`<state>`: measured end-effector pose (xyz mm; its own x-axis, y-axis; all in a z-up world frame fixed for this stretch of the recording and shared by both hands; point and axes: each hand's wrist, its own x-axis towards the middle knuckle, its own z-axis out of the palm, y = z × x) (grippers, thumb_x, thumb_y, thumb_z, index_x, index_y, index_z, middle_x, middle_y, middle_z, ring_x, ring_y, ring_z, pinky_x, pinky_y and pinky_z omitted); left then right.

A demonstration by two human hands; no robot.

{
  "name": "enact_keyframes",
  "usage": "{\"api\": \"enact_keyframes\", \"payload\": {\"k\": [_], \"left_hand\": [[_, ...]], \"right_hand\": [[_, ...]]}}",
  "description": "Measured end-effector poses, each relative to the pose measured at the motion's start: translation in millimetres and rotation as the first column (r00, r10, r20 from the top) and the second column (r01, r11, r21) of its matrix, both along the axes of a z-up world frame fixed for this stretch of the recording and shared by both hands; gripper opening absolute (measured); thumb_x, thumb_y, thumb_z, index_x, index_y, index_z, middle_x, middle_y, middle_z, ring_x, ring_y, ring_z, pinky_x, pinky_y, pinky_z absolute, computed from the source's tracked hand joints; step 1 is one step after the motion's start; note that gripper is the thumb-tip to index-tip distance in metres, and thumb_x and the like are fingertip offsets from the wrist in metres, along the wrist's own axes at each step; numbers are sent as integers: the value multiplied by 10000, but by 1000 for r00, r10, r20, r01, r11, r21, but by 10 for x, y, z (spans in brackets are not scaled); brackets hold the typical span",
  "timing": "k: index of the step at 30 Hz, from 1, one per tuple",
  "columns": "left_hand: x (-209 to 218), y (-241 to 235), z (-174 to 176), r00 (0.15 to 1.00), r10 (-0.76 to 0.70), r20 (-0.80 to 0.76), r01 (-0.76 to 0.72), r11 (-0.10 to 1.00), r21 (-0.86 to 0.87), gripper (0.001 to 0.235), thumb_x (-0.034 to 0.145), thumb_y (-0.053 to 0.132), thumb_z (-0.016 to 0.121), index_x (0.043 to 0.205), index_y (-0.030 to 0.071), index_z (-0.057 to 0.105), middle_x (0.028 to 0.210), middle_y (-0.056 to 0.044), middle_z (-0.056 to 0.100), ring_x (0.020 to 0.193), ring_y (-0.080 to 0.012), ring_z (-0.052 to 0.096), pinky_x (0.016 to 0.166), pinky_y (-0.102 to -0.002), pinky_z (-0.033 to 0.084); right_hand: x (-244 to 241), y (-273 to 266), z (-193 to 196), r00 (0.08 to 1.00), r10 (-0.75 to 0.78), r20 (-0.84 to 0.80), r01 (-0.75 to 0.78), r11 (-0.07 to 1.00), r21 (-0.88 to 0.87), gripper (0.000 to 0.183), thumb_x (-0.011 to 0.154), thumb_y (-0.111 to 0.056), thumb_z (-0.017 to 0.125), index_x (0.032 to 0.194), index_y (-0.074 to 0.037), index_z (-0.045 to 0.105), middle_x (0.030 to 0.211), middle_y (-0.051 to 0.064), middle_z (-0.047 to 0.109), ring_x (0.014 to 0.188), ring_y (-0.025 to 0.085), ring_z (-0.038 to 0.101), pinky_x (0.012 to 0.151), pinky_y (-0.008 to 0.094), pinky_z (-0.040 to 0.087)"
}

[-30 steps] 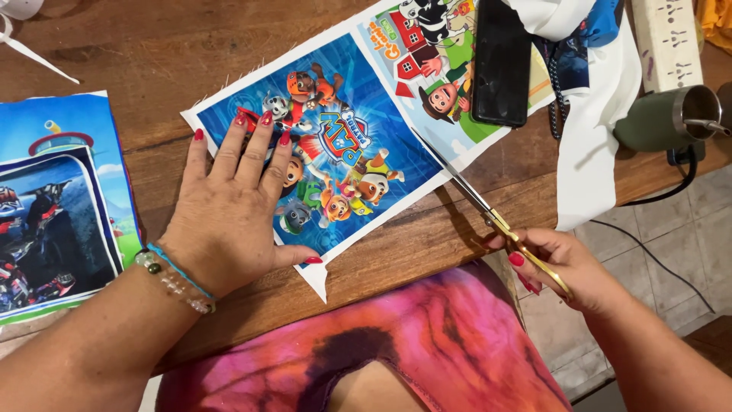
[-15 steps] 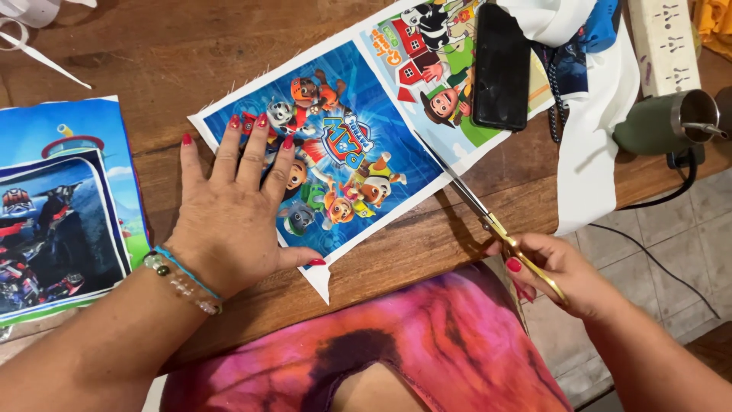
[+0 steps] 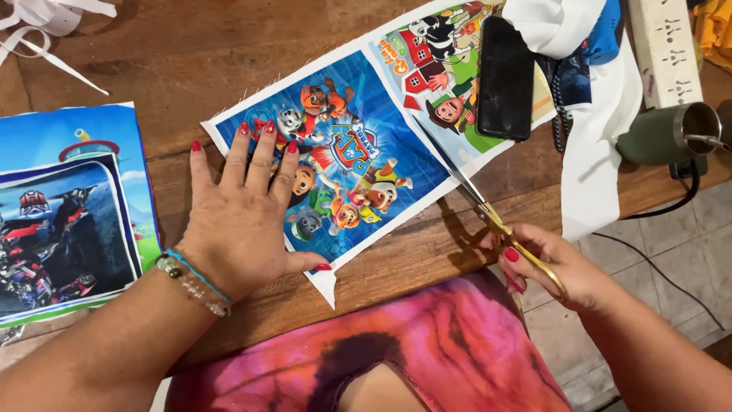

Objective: The person uses gold-handled scissors to cut a piece of blue fabric featuring cartoon characters. They carefully trim the edges of the fabric, rotating it as needed, and then place the cut piece on the table.

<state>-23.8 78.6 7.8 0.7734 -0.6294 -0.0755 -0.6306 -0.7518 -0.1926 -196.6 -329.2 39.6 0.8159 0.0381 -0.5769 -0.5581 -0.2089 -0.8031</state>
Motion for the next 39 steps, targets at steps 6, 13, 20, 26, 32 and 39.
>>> {"api": "enact_keyframes", "payload": {"k": [6,13,20,26,32,39], "left_hand": [[-2,5,-20,1000,1,-1,-1,1000,-27,1567,426,1234,362,1596,196,268,1668,-155,249,1541,-381,187,1127,-740,169],[2,4,-8,1000,-1,1,1,1000,-25,1562,421,1240,361,1590,207,279,1669,-151,248,1539,-380,184,1111,-739,199],[7,0,-5,1000,5,-3,-5,1000,-8,1576,426,1243,355,1585,179,275,1671,-142,242,1536,-379,186,1105,-748,197],[2,0,-6,1000,7,-15,-8,1000,-13,1571,423,1241,370,1581,182,285,1668,-141,248,1539,-379,180,1107,-749,195],[2,-5,-1,1000,8,-7,-8,1000,-11,1576,422,1243,365,1582,180,281,1672,-146,235,1534,-374,189,1104,-745,206],[-2,-16,16,1000,17,-24,-17,1000,-8,1569,431,1240,375,1582,179,267,1670,-142,227,1528,-373,186,1093,-754,209]], "right_hand": [[16,31,-34,999,34,31,-31,996,-87,419,868,-279,702,1194,-17,715,648,86,648,465,162,577,485,276,491],[-25,61,-71,997,-25,72,29,997,-66,379,872,-228,700,1162,16,720,709,106,673,434,157,521,425,276,449],[-36,44,-90,996,-18,84,26,995,-92,346,865,-229,712,1127,-5,729,751,96,700,422,131,537,398,266,475],[-40,48,-81,996,-12,88,20,995,-99,327,867,-237,718,1106,-15,739,609,56,627,403,116,511,385,253,438],[-113,-37,-210,995,-56,77,66,989,-129,346,838,-205,740,1125,-11,752,799,75,712,488,113,543,405,248,433],[-6,146,-51,999,-30,31,33,996,-84,318,889,-232,687,1100,6,694,518,96,587,374,181,547,385,301,452]]}}
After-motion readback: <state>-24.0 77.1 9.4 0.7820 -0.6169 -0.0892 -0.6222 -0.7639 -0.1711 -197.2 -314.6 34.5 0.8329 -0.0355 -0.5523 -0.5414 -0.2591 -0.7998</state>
